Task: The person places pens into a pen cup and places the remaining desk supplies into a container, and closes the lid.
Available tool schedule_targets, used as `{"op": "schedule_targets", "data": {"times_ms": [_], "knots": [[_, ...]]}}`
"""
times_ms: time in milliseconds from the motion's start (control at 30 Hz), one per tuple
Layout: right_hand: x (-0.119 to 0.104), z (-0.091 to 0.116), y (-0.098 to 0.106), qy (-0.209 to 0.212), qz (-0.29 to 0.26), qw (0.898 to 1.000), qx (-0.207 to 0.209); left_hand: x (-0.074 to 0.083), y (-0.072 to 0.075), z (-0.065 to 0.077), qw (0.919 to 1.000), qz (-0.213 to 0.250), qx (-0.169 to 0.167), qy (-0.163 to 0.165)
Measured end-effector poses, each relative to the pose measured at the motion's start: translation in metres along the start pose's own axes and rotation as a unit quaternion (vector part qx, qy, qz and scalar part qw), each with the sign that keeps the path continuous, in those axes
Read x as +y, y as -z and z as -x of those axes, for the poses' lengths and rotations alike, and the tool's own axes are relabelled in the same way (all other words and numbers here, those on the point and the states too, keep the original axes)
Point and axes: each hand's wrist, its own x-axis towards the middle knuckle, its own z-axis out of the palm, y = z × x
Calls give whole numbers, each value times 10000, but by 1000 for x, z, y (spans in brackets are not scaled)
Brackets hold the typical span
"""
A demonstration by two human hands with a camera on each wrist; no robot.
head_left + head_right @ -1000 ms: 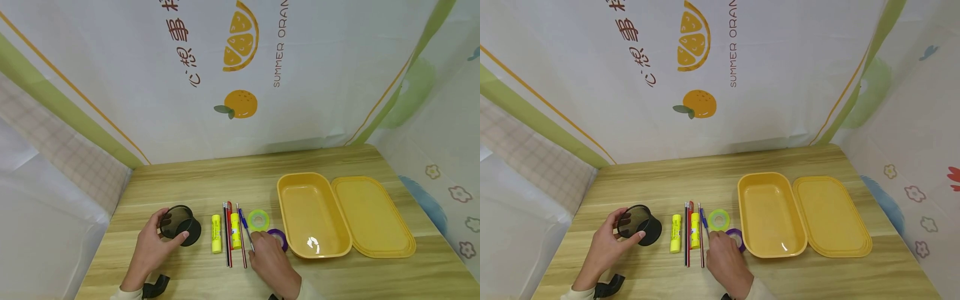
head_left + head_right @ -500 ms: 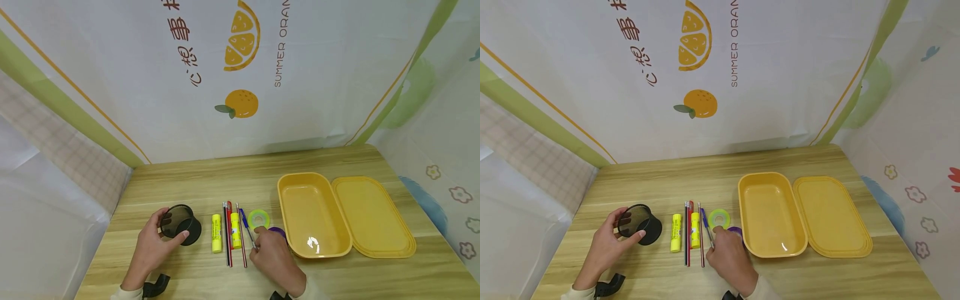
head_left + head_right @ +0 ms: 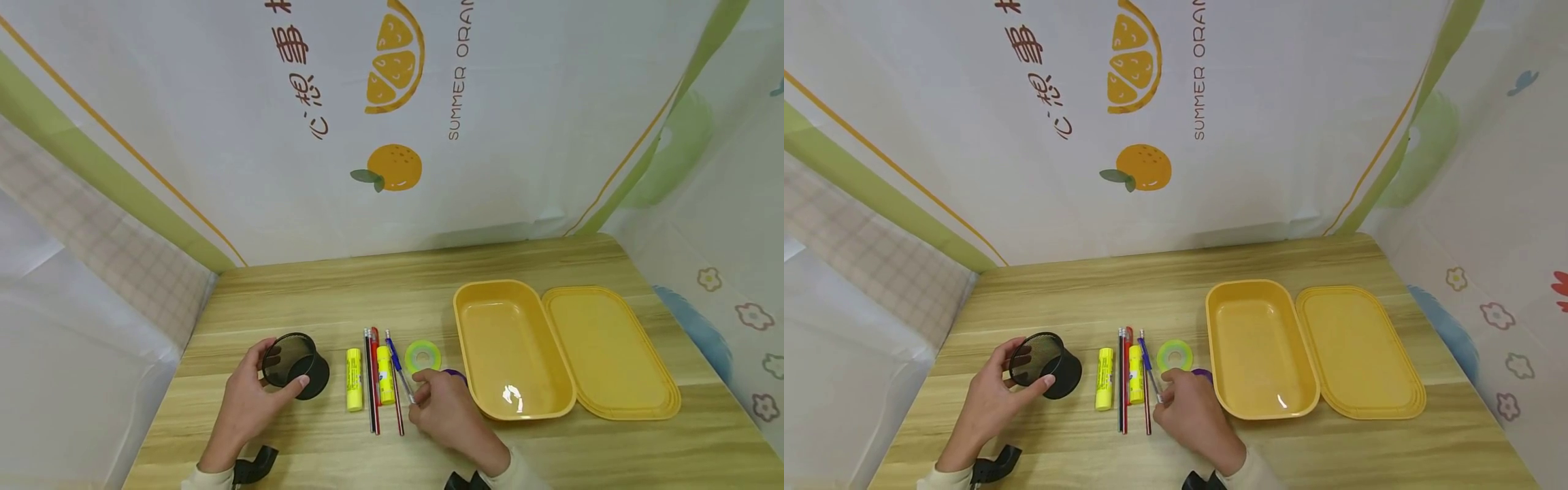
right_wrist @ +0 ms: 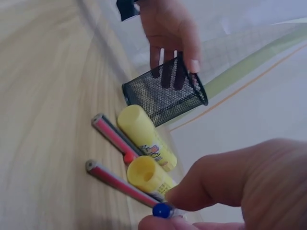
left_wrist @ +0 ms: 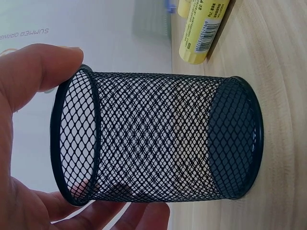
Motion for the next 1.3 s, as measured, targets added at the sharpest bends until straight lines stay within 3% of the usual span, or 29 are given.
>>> {"op": "schedule_targets", "data": {"times_ms": [300,767,1033,1300], "knots": [[-1,-3,5,-219,-1182,9923,-314,0,0,0,10000,-55,-11,23],[-9,-1,9,-98,-1673,9857,-143,2,1,1,9999,-119,-72,48],[-11,-3,11,295,-1756,9840,-50,1,1,1,9999,-69,-73,82],[-20,-9,13,300,-2038,9785,-39,1,1,1,9999,-70,-39,66]]}}
